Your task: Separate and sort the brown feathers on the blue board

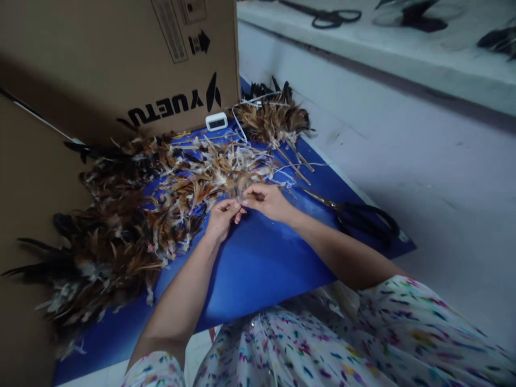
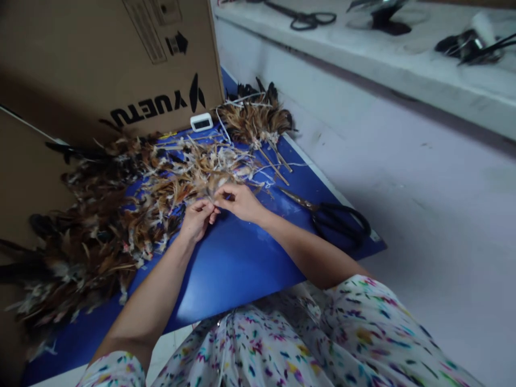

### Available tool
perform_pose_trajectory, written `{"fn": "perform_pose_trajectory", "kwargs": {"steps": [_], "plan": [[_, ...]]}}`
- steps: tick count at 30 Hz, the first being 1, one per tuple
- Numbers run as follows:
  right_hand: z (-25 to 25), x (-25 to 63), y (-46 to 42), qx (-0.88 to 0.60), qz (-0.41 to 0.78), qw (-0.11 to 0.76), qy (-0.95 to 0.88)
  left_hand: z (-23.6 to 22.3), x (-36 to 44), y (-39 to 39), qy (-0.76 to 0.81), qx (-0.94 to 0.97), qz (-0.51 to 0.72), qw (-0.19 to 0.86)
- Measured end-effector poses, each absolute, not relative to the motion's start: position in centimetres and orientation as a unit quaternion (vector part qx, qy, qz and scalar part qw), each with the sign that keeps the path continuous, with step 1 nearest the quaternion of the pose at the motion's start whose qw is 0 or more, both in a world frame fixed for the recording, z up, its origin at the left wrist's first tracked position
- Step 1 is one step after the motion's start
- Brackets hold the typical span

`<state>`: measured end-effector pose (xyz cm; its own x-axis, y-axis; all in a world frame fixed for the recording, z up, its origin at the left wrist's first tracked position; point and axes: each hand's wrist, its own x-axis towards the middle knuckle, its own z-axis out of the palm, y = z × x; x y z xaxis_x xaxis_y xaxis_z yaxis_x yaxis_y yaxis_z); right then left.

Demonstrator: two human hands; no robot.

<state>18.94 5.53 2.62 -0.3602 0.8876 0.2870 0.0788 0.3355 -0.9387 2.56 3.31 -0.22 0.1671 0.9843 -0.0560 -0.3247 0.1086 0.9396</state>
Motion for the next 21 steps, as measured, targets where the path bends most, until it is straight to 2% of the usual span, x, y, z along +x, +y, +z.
{"fn": "perform_pose_trajectory", "kwargs": {"steps": [14,21], "plan": [[2.28,18.69,5.82,-0.337,0.409,0.447,-0.721,-0.13,2.37,3.21,0.404,0.423,0.499,0.639],[1.95,18.75,5.97,-0.327,0.431,0.444,-0.715,-0.22,2.31,3.29,0.402,0.432,0.495,0.638]]}}
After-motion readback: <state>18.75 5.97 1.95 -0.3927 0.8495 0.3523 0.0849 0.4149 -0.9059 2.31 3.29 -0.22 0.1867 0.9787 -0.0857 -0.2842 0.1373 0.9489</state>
